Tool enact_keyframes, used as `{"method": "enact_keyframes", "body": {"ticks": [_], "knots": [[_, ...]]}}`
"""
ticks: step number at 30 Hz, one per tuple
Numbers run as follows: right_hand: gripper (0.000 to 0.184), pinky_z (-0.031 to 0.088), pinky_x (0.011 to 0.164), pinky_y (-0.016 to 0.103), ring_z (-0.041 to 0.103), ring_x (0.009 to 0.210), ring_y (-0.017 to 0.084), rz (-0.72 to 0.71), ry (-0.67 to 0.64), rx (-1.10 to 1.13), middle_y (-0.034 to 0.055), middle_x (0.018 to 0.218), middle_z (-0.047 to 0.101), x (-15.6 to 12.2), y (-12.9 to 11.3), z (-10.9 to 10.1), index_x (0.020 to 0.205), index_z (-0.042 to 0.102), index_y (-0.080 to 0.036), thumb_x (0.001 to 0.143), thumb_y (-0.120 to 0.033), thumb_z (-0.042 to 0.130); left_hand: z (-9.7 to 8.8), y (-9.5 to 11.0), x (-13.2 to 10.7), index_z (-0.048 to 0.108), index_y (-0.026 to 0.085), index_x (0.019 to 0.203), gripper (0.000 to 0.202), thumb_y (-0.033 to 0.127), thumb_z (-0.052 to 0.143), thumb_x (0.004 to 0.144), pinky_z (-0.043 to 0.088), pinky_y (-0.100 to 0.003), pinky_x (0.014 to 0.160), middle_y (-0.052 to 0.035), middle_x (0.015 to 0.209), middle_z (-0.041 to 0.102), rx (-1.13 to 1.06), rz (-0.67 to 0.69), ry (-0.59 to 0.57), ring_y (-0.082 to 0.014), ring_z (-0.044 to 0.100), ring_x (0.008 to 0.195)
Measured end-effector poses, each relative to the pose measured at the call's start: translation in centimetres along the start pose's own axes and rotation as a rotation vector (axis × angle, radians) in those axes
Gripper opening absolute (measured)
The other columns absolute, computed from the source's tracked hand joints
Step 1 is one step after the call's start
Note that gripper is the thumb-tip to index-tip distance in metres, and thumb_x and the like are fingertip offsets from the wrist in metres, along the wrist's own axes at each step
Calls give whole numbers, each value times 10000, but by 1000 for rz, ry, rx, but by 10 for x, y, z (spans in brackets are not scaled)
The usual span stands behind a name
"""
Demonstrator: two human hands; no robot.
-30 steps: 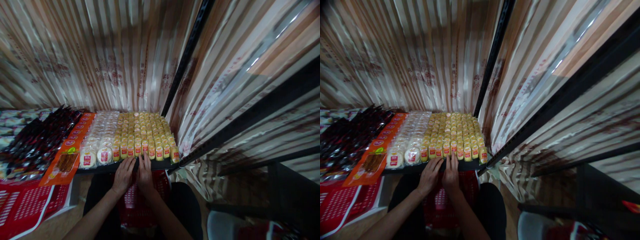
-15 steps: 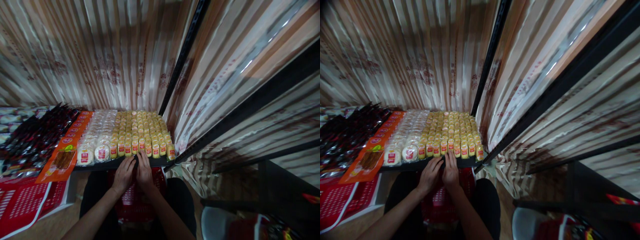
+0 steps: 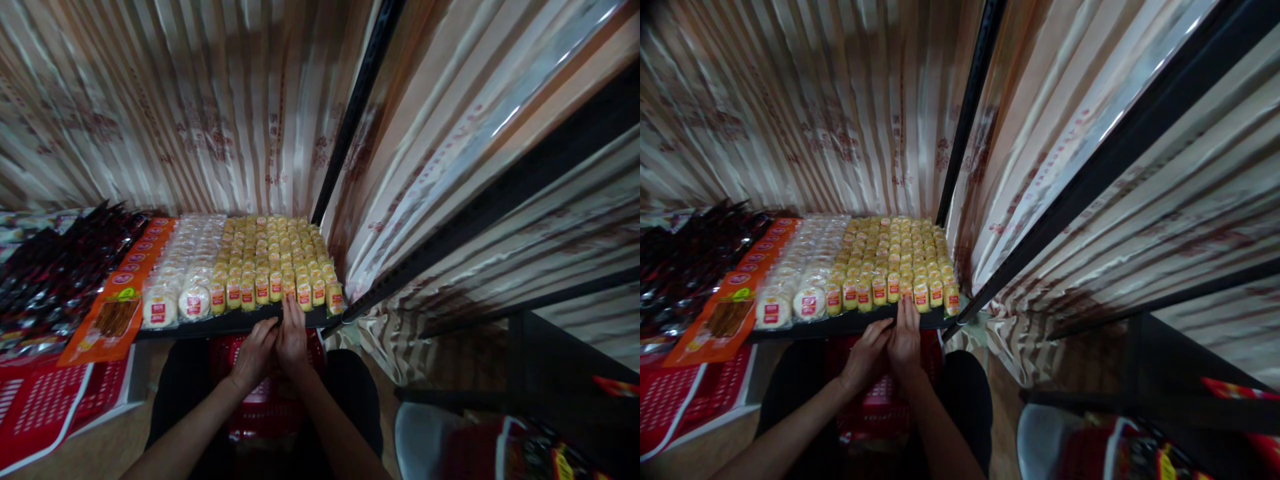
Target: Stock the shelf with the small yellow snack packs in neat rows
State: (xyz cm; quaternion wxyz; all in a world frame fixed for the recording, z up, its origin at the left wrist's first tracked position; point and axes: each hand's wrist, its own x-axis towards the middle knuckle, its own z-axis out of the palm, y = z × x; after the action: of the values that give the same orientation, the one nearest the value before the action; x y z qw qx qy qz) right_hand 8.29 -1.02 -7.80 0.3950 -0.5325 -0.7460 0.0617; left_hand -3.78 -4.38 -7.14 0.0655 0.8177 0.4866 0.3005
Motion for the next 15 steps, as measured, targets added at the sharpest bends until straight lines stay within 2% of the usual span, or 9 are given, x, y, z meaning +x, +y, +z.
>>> {"method": "enact_keyframes", "body": {"ticks": [4,6,8,10,12,15], "knots": [[625,302,1070,493,221,1366,230,-25,2,30,120,1473,267,1,-1,-2,1435,180,-143,827,-84,315,3,-4,12,494,121,1189,395,72,393,811,469,-373,932,-142,1202,542,-33,-38,55,-210,496,1128],[584,315,1062,490,239,1359,230,-40,5,74,129,1456,301,-1,-3,-8,1416,243,-140,837,-91,305,2,-3,13,521,131,1154,368,76,377,820,474,-367,915,-133,1160,560,-43,-61,76,-204,511,1094],[518,345,1045,467,316,1321,221,-44,8,139,134,1395,396,-6,-5,-15,1354,367,-143,843,-93,300,1,0,11,571,147,1071,298,104,398,831,488,-352,875,-118,1085,583,-57,-85,46,-201,531,1027],[447,391,1009,429,438,1223,202,-9,4,207,123,1263,526,-17,-6,-21,1250,489,-162,843,-98,313,1,2,2,603,165,999,242,131,427,836,492,-328,841,-98,1019,596,-96,-111,-27,-190,540,966],[388,433,958,391,529,1095,185,87,-13,251,99,1113,605,-33,-4,-25,1141,561,-185,839,-107,331,5,3,-10,620,182,970,236,131,436,830,481,-316,846,-83,999,604,-162,-151,-143,-182,544,951],[338,460,893,359,580,977,184,349,-119,242,90,1004,633,-62,4,-20,1022,608,-190,828,-124,339,20,-2,-31,622,184,1032,314,92,431,800,445,-310,896,-92,1086,598,-300,-296,-375,-187,544,1009]]}}
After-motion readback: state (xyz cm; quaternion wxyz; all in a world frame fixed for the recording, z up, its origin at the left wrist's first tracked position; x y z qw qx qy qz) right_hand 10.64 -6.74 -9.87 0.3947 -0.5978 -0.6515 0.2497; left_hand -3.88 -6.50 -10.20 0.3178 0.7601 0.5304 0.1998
